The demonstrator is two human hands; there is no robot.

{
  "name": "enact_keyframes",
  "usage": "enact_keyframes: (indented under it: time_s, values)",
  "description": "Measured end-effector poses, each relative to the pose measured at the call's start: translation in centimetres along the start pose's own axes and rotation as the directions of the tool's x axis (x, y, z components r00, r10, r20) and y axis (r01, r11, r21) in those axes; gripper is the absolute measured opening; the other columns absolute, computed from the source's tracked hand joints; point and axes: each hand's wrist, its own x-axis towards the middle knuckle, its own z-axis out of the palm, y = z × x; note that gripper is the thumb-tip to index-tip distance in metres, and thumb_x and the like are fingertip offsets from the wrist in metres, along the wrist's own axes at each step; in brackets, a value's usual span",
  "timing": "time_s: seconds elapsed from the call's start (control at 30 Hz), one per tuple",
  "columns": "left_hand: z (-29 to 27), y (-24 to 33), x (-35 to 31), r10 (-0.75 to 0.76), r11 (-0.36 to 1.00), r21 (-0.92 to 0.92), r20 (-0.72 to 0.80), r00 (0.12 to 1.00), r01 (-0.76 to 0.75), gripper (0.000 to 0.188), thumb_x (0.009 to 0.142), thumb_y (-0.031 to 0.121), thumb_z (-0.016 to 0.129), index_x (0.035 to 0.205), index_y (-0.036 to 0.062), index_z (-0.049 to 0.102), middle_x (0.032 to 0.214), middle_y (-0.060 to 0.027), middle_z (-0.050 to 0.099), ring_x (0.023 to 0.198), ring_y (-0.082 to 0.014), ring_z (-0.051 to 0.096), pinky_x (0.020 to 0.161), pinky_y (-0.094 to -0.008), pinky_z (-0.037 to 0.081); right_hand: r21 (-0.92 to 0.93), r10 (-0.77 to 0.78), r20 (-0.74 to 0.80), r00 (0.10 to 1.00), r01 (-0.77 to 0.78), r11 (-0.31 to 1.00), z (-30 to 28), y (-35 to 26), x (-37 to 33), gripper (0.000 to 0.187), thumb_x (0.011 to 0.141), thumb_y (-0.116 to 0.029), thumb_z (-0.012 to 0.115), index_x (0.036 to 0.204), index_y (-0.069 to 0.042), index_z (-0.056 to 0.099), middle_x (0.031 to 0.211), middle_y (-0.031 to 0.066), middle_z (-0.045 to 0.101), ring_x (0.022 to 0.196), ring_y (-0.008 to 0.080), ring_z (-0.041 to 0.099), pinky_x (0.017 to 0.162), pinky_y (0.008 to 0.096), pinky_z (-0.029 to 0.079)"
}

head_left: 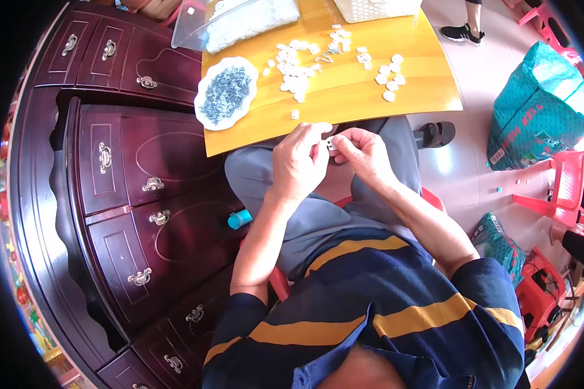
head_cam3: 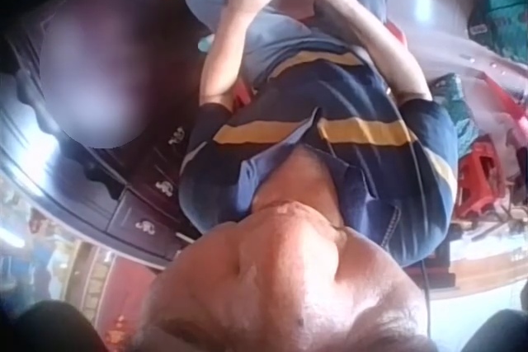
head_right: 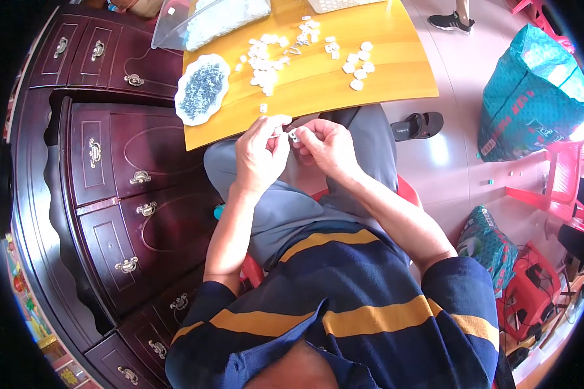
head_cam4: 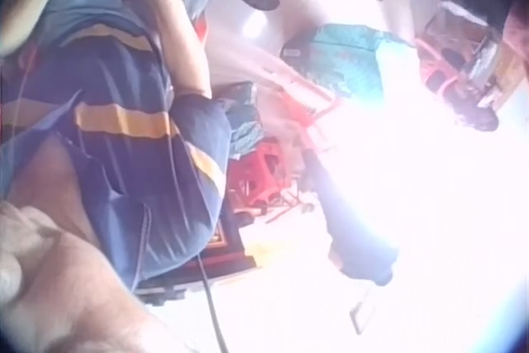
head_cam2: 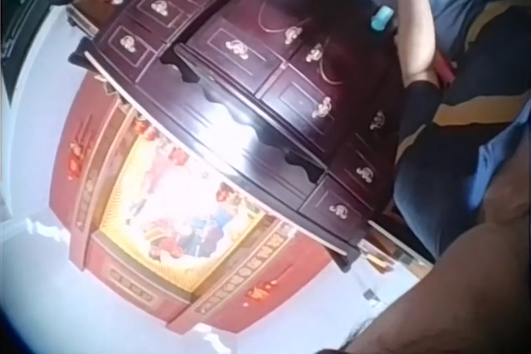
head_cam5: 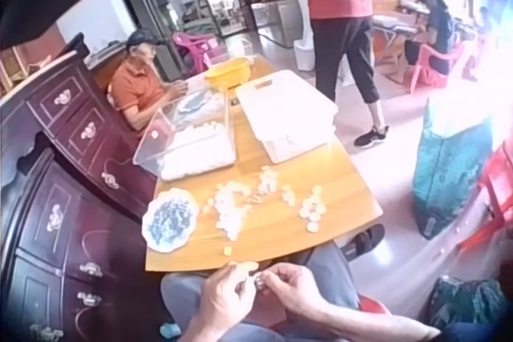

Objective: The recorder manually joins small white plastic parts with metal fasteners at a table.

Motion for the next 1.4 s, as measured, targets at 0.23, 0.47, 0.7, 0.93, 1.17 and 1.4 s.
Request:
enact_keyframes:
  time_s: [0.23,0.47,0.7,0.93,1.17,1.4]
  values:
    - [-0.4,-0.2,-0.3,-0.06,0.992,-0.113,-0.036,0.998,0.055,0.031,0.079,-0.008,0.064,0.107,0.0038,0.065,0.079,-0.0079,0.059,0.06,-0.0195,0.058,0.057,-0.0319,0.049,0.053,0.009,0.025,1.0,-0.01,0.999,-0.1,0.0,0.2,0.021,0.1,-0.019,0.062,0.1,0.001,0.069,0.086,0.0064,0.072,0.075,0.0088,0.065,0.071,0.0236,0.054]
    - [-2.1,-3.4,0.8,-0.002,0.997,0.071,-0.255,0.967,0.021,0.015,0.086,-0.005,0.066,0.1,0.0025,0.067,0.077,-0.0067,0.057,0.058,-0.0152,0.054,0.053,-0.0284,0.044,0.208,0.043,0.057,0.997,-0.054,0.977,-0.5,0.0,0.3,0.021,0.1,-0.021,0.062,0.096,-0.001,0.068,0.083,0.0049,0.07,0.067,0.0068,0.06,0.058,0.0253,0.053]
    - [-2.0,-10.6,1.1,0.086,0.918,0.392,-0.33,0.94,0.053,0.011,0.086,0.004,0.069,0.097,0.0053,0.067,0.086,-0.0082,0.063,0.073,-0.0258,0.063,0.064,-0.0379,0.051,0.241,0.12,0.072,0.99,-0.134,0.961,-0.5,-0.2,0.4,0.017,0.099,-0.021,0.062,0.098,-0.005,0.069,0.087,0.0057,0.074,0.069,0.0076,0.064,0.07,0.0231,0.053]
    - [-1.7,-9.0,1.4,0.158,0.881,0.473,-0.299,0.941,0.003,0.023,0.082,0.01,0.074,0.104,0.0046,0.067,0.107,-0.0148,0.062,0.098,-0.0347,0.062,0.084,-0.0447,0.05,0.278,0.115,0.07,0.991,-0.13,0.952,-1.1,0.1,0.7,0.016,0.099,-0.022,0.062,0.096,-0.007,0.069,0.088,0.0051,0.074,0.071,0.0071,0.065,0.07,0.0224,0.052]
    - [-1.4,-5.8,0.2,0.145,0.924,0.377,-0.206,0.968,-0.058,0.023,0.081,0.004,0.073,0.104,0.0059,0.068,0.101,-0.0124,0.064,0.095,-0.0326,0.063,0.082,-0.0425,0.051,0.296,0.123,0.09,0.988,-0.144,0.944,-0.8,0.0,0.6,0.016,0.1,-0.021,0.062,0.098,-0.007,0.068,0.089,0.005,0.074,0.072,0.0073,0.065,0.071,0.0224,0.053]
    - [0.3,-2.7,-1.3,-0.087,0.996,-0.048,-0.113,0.99,0.082,0.03,0.078,0.003,0.078,0.106,0.0033,0.069,0.084,-0.0081,0.066,0.065,-0.0189,0.063,0.06,-0.0307,0.053,0.322,0.086,0.065,0.994,-0.102,0.941,-0.3,-0.3,0.2,0.016,0.101,-0.02,0.061,0.097,-0.006,0.068,0.086,0.0026,0.071,0.071,0.0061,0.062,0.066,0.0222,0.05]
